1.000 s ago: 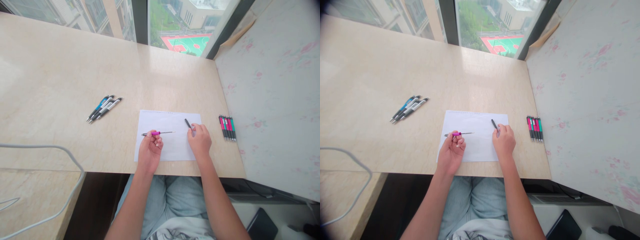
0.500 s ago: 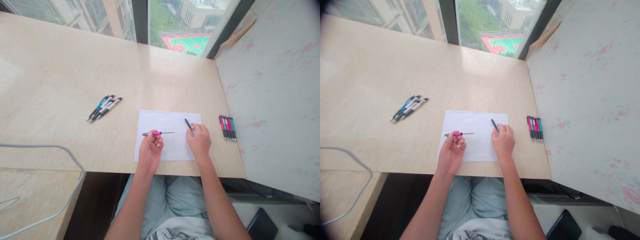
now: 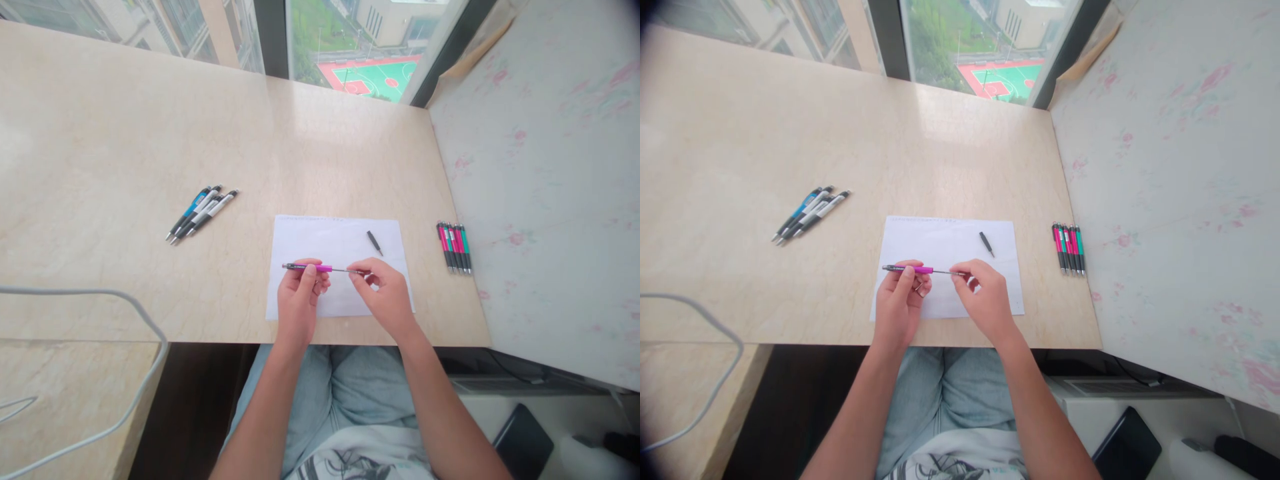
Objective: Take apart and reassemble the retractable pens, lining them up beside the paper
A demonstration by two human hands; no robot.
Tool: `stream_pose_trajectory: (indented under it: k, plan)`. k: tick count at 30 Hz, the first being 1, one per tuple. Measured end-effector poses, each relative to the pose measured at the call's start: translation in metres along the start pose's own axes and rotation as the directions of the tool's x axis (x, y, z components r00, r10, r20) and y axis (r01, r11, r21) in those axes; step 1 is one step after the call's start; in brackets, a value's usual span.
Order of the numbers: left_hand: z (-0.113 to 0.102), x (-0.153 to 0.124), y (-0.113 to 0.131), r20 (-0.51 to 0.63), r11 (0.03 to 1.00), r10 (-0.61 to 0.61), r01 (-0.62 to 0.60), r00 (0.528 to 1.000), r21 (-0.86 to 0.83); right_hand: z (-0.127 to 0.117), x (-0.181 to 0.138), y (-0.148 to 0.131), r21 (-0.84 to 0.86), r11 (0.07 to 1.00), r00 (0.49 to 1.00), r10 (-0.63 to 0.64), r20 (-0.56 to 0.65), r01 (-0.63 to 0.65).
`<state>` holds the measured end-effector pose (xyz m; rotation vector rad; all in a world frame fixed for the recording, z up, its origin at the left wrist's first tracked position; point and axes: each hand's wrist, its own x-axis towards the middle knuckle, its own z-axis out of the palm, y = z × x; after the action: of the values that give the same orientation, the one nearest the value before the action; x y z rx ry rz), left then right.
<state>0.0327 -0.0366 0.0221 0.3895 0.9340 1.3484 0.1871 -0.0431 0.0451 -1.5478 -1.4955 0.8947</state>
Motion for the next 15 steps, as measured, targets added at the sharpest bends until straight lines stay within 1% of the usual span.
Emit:
stream_pose_trajectory:
  k: [2,4,6,9,11,13,15]
  plan:
    - [0.001,-0.002,-0.001,0.017,0.998,0.012,-0.013,1.0,0.059,0.001,-0.001,-0.002,-0.038,0.998,0.998,-0.04,0.045,0.042]
    - [0.001,-0.002,-0.002,0.03,0.995,0.013,-0.016,0.999,0.099,-0.001,-0.004,-0.003,-0.048,0.995,0.99,-0.076,0.118,0.082]
    - [0.0,-0.002,-0.003,0.032,0.993,0.009,-0.013,0.999,0.115,-0.003,-0.007,-0.003,-0.058,0.994,0.986,-0.081,0.149,0.091]
    - [-0.001,-0.001,-0.004,0.017,0.992,0.006,-0.008,1.0,0.126,-0.008,-0.011,0.0,-0.039,0.999,0.996,-0.009,0.09,0.013]
    - [-0.001,-0.001,-0.004,0.009,0.991,0.004,-0.005,1.0,0.136,-0.01,-0.012,0.003,-0.006,0.999,0.997,0.037,0.072,-0.036]
    - [0.0,-0.001,-0.004,0.01,0.989,0.001,-0.003,1.0,0.15,-0.011,-0.011,0.005,0.014,0.999,0.997,0.047,0.067,-0.048]
    - [0.002,-0.002,-0.004,0.022,0.986,0.006,-0.009,1.0,0.166,-0.012,-0.009,0.004,0.019,0.999,0.998,0.025,0.051,-0.026]
